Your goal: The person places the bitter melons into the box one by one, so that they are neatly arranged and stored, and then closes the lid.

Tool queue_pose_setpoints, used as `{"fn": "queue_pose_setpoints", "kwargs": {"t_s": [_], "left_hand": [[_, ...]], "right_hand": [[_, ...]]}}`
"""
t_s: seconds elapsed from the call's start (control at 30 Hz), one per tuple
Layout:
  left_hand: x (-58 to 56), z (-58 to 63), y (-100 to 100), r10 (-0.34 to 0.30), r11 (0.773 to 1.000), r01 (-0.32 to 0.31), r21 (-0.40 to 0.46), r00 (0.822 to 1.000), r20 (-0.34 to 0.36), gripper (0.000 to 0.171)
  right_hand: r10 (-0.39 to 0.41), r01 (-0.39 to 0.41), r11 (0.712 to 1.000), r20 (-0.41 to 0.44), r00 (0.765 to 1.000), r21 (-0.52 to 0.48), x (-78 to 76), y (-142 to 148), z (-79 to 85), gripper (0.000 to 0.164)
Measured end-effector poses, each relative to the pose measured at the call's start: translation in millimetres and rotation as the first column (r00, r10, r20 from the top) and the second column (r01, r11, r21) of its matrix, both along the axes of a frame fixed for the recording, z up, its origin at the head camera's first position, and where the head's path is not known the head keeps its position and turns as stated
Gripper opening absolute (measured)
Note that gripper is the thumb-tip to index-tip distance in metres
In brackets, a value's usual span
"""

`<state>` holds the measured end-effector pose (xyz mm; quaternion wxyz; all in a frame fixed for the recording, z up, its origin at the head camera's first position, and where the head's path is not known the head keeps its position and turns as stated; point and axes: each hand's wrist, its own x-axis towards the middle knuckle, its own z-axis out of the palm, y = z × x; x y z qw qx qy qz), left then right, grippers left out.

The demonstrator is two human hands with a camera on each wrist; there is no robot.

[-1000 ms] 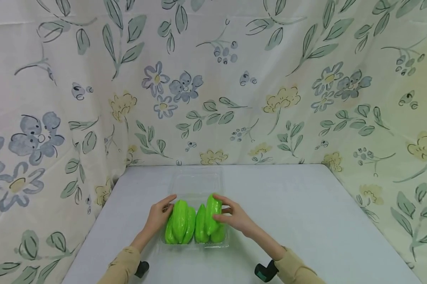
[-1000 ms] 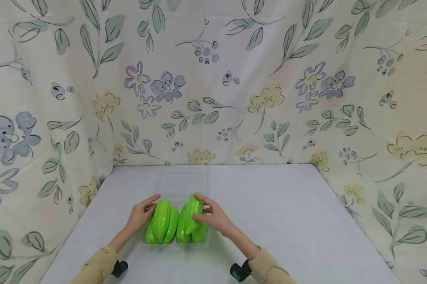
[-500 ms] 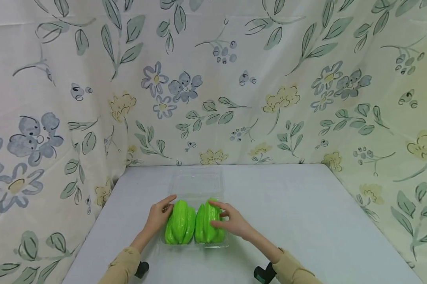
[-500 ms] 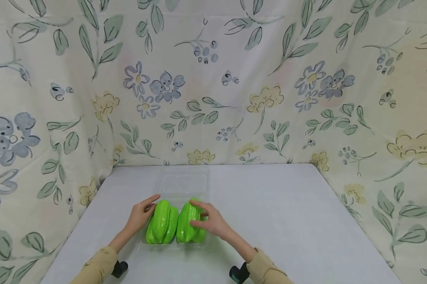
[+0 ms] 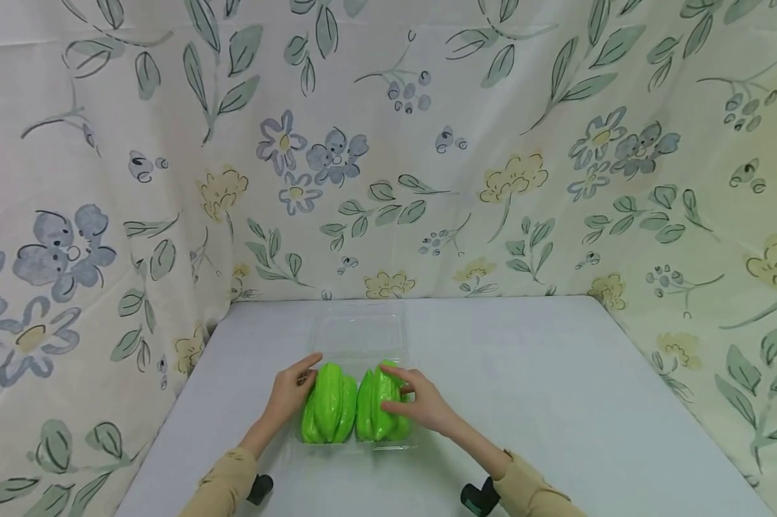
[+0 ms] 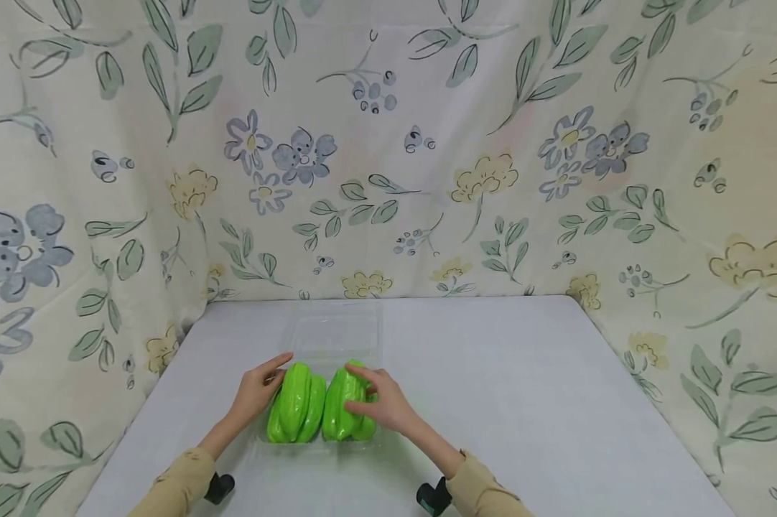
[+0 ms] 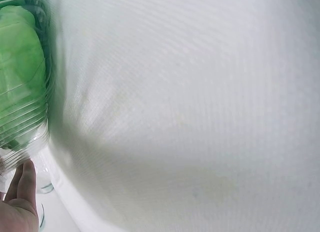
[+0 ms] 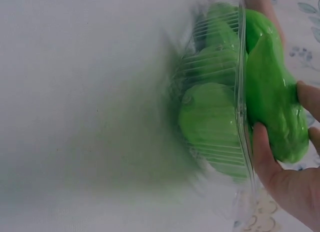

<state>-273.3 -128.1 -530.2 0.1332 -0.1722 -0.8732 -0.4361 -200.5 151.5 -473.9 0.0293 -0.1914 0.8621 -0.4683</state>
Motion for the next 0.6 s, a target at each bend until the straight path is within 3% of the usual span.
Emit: {"fn": "queue_pose_setpoints", "kwargs": {"t_s": [0.4,0.6], "left_hand": [[0.7,0.9,1,-0.005,1.0,0.005,0.014,1.0,0.005,0.036],[0.2,0.2,0,-0.006,1.0,0.006,0.009,1.0,-0.004,0.037]], "right_hand": [[-0.1,0.101,0.995,-0.068,0.993,0.013,1.9,-16,-4.6,0.064],[-0.14,0.14,0.99,-0.061,0.988,-0.005,3.6,-23,-2.0,0.062]]}}
